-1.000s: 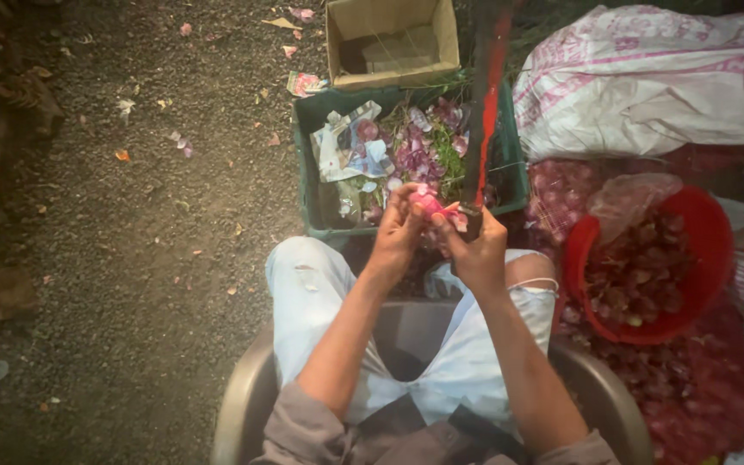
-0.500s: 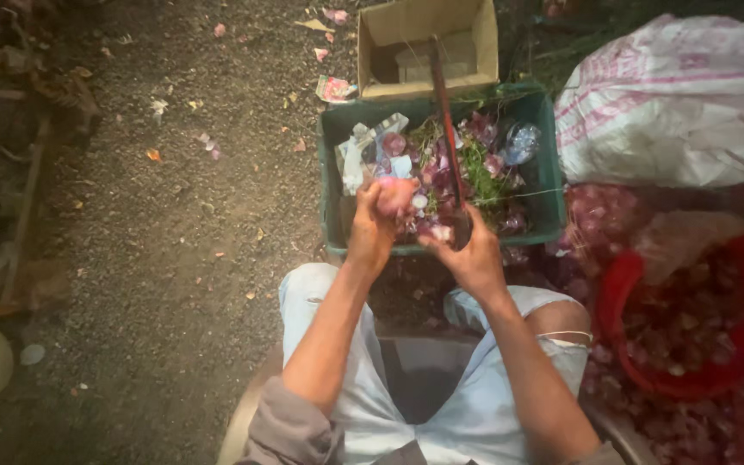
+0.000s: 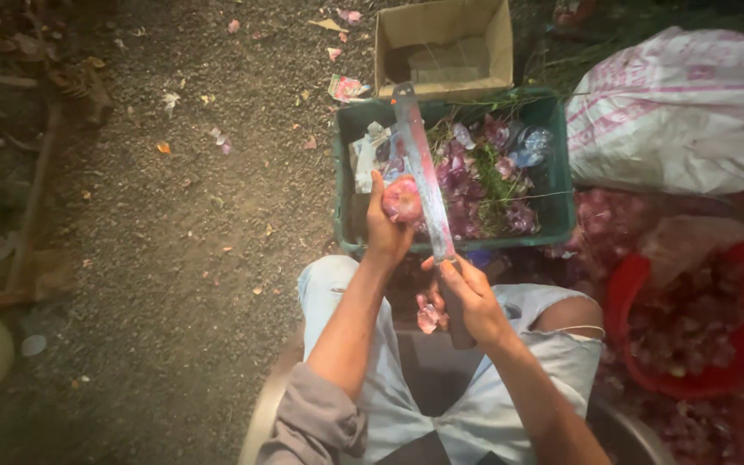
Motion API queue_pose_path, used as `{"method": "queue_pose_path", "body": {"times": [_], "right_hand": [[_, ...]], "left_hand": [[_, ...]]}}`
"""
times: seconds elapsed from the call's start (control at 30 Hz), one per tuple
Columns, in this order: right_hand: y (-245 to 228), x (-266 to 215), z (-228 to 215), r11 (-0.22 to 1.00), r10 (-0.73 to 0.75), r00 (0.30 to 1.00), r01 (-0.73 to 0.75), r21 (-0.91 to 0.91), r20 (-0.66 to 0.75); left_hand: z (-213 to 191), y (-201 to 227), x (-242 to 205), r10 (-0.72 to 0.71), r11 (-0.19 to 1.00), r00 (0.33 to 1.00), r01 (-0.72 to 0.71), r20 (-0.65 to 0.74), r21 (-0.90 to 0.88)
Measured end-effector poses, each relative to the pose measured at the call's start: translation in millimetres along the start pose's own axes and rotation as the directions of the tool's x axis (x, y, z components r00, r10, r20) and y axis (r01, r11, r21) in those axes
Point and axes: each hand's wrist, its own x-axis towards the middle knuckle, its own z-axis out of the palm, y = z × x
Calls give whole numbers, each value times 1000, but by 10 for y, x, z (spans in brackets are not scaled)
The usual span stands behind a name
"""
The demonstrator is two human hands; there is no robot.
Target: The person peels the skin off onions by hand and with a blade, then places the peeled onions into a red bowl.
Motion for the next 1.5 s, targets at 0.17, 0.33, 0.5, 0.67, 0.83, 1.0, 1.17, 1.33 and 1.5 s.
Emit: {"method": "queue_pose_path", "body": {"times": [0.17,0.33,0.5,0.67,0.83,1.0,1.17,1.33,1.5], "right_hand": [[41,-52,104,998,-62,998,62,12,-16],[-23,133,164,998,4,996,-10,-61,-86],[77,142,155,990,10,995,-24,-141,-102],[239,-15,203,997,-17,996,10,-82,-85],[50,157,235,997,72,991,-72,-3,-112],[297,25,315,993,111,993,-112,-41,-35],[246,209,216,996,84,996,-84,0,-14],[24,278,-187,933,-296,947,260,-248,-122],[-320,600,-650,852,-394,880,241,-464,-265]], "left_hand": [[37,-31,19,-27,966,929,120,-369,230],[167,-53,31,-183,963,901,245,-393,115],[-214,-47,-19,-136,990,955,127,-264,-54],[-218,-193,9,-172,977,968,191,-180,90],[188,-168,-17,-211,953,930,264,-300,149],[127,-229,-5,-384,834,923,330,-37,-442],[-221,-327,134,-322,944,947,323,-19,67],[-256,-286,94,-77,976,971,120,-228,179],[162,-289,144,-70,875,926,235,-371,423]]}}
